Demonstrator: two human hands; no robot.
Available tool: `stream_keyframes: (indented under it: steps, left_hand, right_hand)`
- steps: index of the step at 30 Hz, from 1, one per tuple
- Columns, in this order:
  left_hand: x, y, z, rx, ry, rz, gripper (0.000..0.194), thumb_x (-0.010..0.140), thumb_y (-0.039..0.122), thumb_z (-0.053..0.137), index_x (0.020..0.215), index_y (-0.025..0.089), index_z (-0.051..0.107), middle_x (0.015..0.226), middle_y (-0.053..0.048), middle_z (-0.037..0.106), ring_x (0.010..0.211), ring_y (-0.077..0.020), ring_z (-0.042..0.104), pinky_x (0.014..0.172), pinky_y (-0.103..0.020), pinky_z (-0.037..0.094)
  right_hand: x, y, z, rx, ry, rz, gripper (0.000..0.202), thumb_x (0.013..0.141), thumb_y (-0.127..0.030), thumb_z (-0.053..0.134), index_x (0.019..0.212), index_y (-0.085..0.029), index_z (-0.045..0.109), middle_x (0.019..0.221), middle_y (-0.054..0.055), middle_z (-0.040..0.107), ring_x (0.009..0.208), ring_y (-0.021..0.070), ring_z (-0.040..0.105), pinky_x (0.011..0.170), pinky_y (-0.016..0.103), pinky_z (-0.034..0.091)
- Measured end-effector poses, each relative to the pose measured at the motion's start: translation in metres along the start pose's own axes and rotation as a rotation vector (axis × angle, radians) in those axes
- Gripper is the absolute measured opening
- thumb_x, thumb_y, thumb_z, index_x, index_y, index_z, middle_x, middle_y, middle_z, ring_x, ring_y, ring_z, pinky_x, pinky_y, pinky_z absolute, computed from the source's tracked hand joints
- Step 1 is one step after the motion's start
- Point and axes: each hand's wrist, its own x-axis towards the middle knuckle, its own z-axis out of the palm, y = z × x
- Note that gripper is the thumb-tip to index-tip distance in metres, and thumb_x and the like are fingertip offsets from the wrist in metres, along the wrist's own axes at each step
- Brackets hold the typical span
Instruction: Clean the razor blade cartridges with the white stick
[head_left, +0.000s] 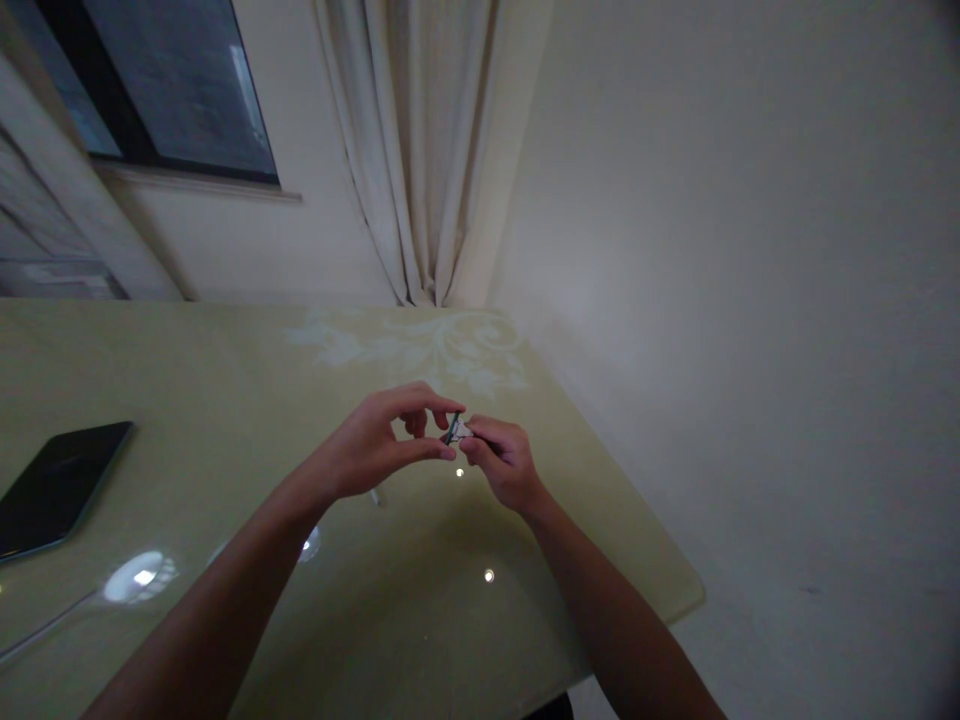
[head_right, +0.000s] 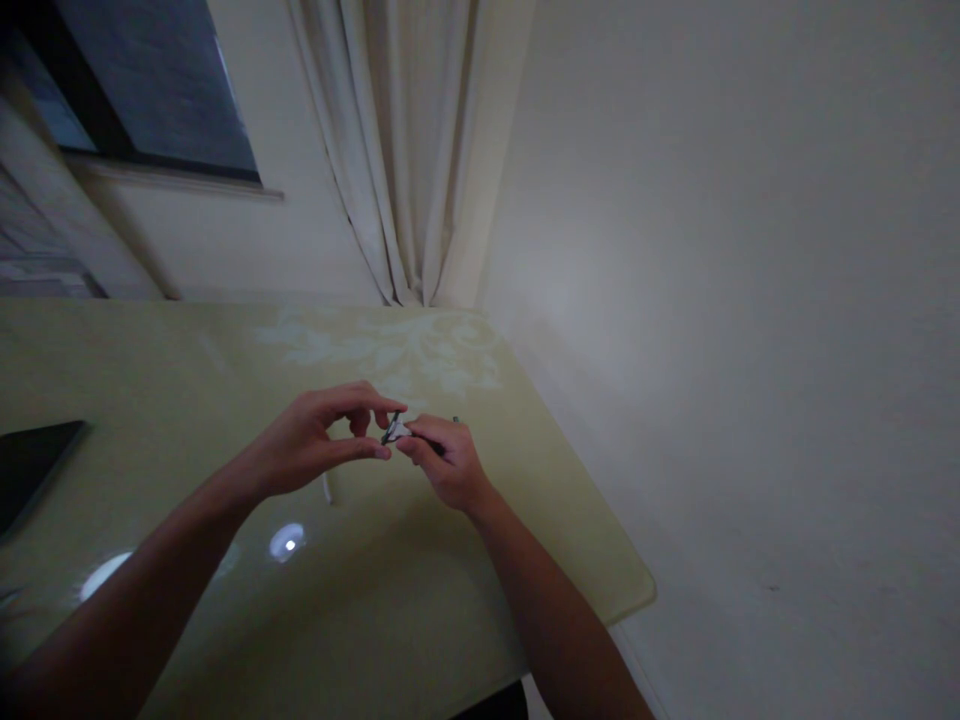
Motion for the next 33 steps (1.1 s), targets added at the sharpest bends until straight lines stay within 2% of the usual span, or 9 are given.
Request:
stream_keyframes:
  steps: [9, 12, 13, 15, 17, 20, 23, 28, 33]
  left_hand:
    - [0.000, -0.003, 0.000, -0.008, -0.029, -0.025, 0.040, 0.087, 0.038, 0.084, 0.125, 0.028, 0.077, 0.095, -0.001, 0.074, 0.072, -0.0129, 0.060, 0.069, -0.026, 0.052]
    - [-0.003, -0.019, -0.010, 0.055, -0.013, -0.113, 0.060, 0.086, 0.042, 0.083, 0.142, 0.029, 0.067, 0.101, -0.002, 0.076, 0.069, -0.0133, 0.059, 0.067, -0.026, 0.052]
    - [-0.005, -0.028, -0.016, 0.103, 0.009, -0.145, 0.060, 0.086, 0.043, 0.081, 0.142, 0.028, 0.067, 0.101, -0.002, 0.076, 0.069, -0.0139, 0.059, 0.067, -0.027, 0.052]
    - [-0.011, -0.049, -0.029, 0.238, 0.007, -0.214, 0.039, 0.087, 0.042, 0.076, 0.121, 0.025, 0.079, 0.098, -0.005, 0.076, 0.070, -0.0160, 0.062, 0.069, -0.030, 0.051]
    - [-0.019, -0.073, -0.041, 0.374, -0.091, -0.323, 0.025, 0.087, 0.038, 0.072, 0.104, 0.024, 0.083, 0.090, -0.006, 0.076, 0.073, -0.0198, 0.066, 0.073, -0.032, 0.051]
    - [-0.032, -0.102, -0.052, 0.474, -0.221, -0.433, 0.023, 0.083, 0.031, 0.069, 0.101, 0.027, 0.083, 0.093, -0.006, 0.077, 0.085, -0.0251, 0.071, 0.079, -0.035, 0.051]
    - [-0.042, -0.120, -0.054, 0.495, -0.283, -0.475, 0.027, 0.078, 0.027, 0.069, 0.102, 0.027, 0.083, 0.100, -0.007, 0.078, 0.095, -0.0266, 0.072, 0.086, -0.036, 0.052]
    - [-0.045, -0.132, -0.047, 0.531, -0.331, -0.515, 0.027, 0.074, 0.020, 0.068, 0.095, 0.027, 0.083, 0.102, -0.006, 0.078, 0.097, -0.0263, 0.071, 0.089, -0.035, 0.052]
    - [-0.037, -0.125, -0.038, 0.586, -0.400, -0.495, 0.023, 0.082, 0.018, 0.064, 0.092, 0.026, 0.083, 0.099, -0.006, 0.077, 0.095, -0.0238, 0.071, 0.084, -0.031, 0.050]
  right_hand:
    - [0.001, 0.002, -0.004, -0.008, -0.033, 0.006, 0.045, 0.102, -0.058, 0.063, 0.084, -0.019, 0.077, 0.068, 0.000, 0.053, 0.064, 0.0163, 0.049, 0.064, 0.030, 0.040]
    - [0.007, 0.009, -0.017, 0.027, 0.046, 0.087, 0.041, 0.100, -0.057, 0.066, 0.095, -0.019, 0.080, 0.079, 0.001, 0.052, 0.065, 0.0142, 0.047, 0.058, 0.028, 0.038]
    - [0.009, 0.014, -0.024, 0.040, 0.087, 0.132, 0.039, 0.100, -0.056, 0.067, 0.099, -0.019, 0.081, 0.083, 0.001, 0.050, 0.063, 0.0124, 0.044, 0.054, 0.026, 0.036]
    - [0.011, 0.027, -0.039, 0.052, 0.166, 0.231, 0.041, 0.096, -0.056, 0.069, 0.106, -0.018, 0.080, 0.090, 0.001, 0.049, 0.058, 0.0096, 0.042, 0.047, 0.024, 0.032]
    - [0.012, 0.043, -0.055, 0.001, 0.237, 0.323, 0.044, 0.092, -0.057, 0.070, 0.109, -0.017, 0.079, 0.086, -0.001, 0.050, 0.055, 0.0092, 0.043, 0.045, 0.023, 0.032]
    - [0.010, 0.066, -0.073, -0.144, 0.228, 0.466, 0.044, 0.088, -0.055, 0.070, 0.098, -0.013, 0.080, 0.066, -0.004, 0.051, 0.055, 0.0124, 0.049, 0.051, 0.024, 0.039]
    - [0.006, 0.083, -0.081, -0.278, 0.261, 0.548, 0.037, 0.088, -0.047, 0.070, 0.096, -0.012, 0.079, 0.069, 0.001, 0.064, 0.063, 0.0154, 0.059, 0.058, 0.026, 0.044]
    - [0.003, 0.098, -0.088, -0.456, 0.293, 0.659, 0.025, 0.087, -0.031, 0.071, 0.100, -0.012, 0.080, 0.083, 0.009, 0.079, 0.076, 0.0204, 0.073, 0.070, 0.029, 0.053]
    - [0.000, 0.101, -0.091, -0.616, 0.291, 0.706, 0.016, 0.085, -0.027, 0.075, 0.094, -0.017, 0.083, 0.093, 0.011, 0.082, 0.089, 0.0244, 0.077, 0.080, 0.032, 0.055]
